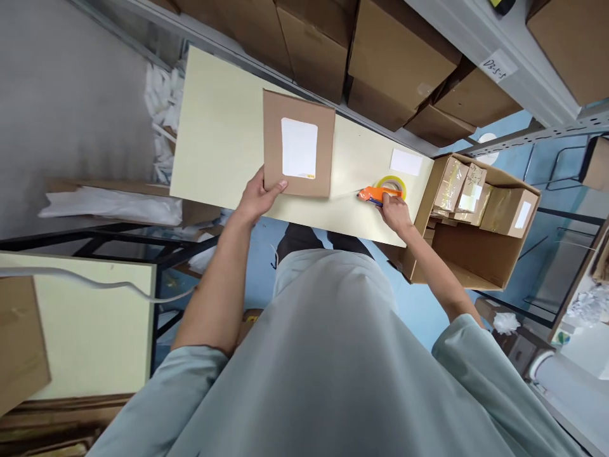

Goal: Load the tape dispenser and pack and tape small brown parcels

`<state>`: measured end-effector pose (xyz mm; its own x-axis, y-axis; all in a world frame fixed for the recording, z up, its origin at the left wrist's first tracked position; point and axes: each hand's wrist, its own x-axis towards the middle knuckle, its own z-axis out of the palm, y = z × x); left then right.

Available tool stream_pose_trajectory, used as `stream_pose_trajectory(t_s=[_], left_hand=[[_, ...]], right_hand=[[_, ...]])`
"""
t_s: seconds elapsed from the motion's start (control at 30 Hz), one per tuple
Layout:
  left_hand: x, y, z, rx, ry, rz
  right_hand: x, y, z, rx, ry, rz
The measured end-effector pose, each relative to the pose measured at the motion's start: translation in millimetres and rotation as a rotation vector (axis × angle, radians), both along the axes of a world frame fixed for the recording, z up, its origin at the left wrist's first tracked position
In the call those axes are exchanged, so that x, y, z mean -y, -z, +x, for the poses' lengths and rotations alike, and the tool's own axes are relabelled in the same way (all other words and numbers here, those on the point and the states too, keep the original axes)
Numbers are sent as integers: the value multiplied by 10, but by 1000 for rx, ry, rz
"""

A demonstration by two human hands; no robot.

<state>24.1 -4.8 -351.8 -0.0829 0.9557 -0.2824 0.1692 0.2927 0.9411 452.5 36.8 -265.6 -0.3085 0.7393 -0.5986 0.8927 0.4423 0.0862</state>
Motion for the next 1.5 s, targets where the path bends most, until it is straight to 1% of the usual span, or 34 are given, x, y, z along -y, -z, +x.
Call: stream_pose_trajectory(t_s=[0.07,0.13,0.17,0.2,0.23,0.27,0.3,0.37,0.43,0.47,0.5,0.53,0.57,0.6,0.67,0.77,0.87,0.93,1.0,1.07,1.2,1.27,1.3,1.37,1.5], left_hand=[[-83,-64,-240,-16,145,-9],[-189,-136,-456,-66,279,-11],[-249,-174,-515,-120,301,-9],[-314,-212,-520,-191,283,-6],[-385,-250,-458,-271,230,1],[-465,-284,-326,-356,146,15],[-555,-314,-126,-430,57,41],[-763,-354,424,-512,-31,90],[-985,-363,1023,-555,-16,151],[-1085,-354,1283,-568,1,163],[-1166,-338,1491,-577,0,151],[-1223,-316,1640,-590,-14,132],[-1252,-290,1728,-600,-14,117],[-1252,-267,1761,-607,-7,109],[-1176,-241,1707,-617,39,122],[-953,-269,1520,-608,163,176],[-735,-314,1384,-564,279,237],[-638,-323,1334,-551,333,266],[-585,-317,1305,-552,365,286],[-561,-308,1291,-544,367,303],[-532,-311,1285,-525,385,311],[-500,-319,1258,-511,430,309],[-475,-325,1228,-502,466,310],[-409,-347,1124,-492,565,319],[-245,-470,837,-490,755,349]], right_hand=[[-4,57,-136,-48,-39,-3],[65,115,-265,-101,-84,-20],[117,142,-318,-123,-99,-29],[173,167,-359,-139,-107,-36],[229,188,-390,-150,-109,-41],[281,206,-410,-156,-105,-42],[327,221,-420,-157,-97,-42],[392,242,-414,-156,-83,-39],[423,256,-381,-153,-74,-37],[429,262,-360,-152,-70,-36],[432,267,-340,-151,-67,-36],[432,273,-322,-153,-63,-35],[434,279,-310,-156,-60,-35],[439,285,-308,-163,-59,-35],[462,291,-337,-186,-66,-40],[544,279,-465,-240,-100,-65],[648,233,-595,-302,-180,-96],[676,187,-586,-328,-232,-126],[630,131,-443,-311,-233,-159],[502,65,-169,-251,-179,-170],[107,-53,458,-109,-54,-113],[-77,-65,598,-67,-29,-63],[-152,-52,597,-57,-35,-42],[-262,1,468,-55,-60,-25],[-324,127,-38,-111,-101,-35]])
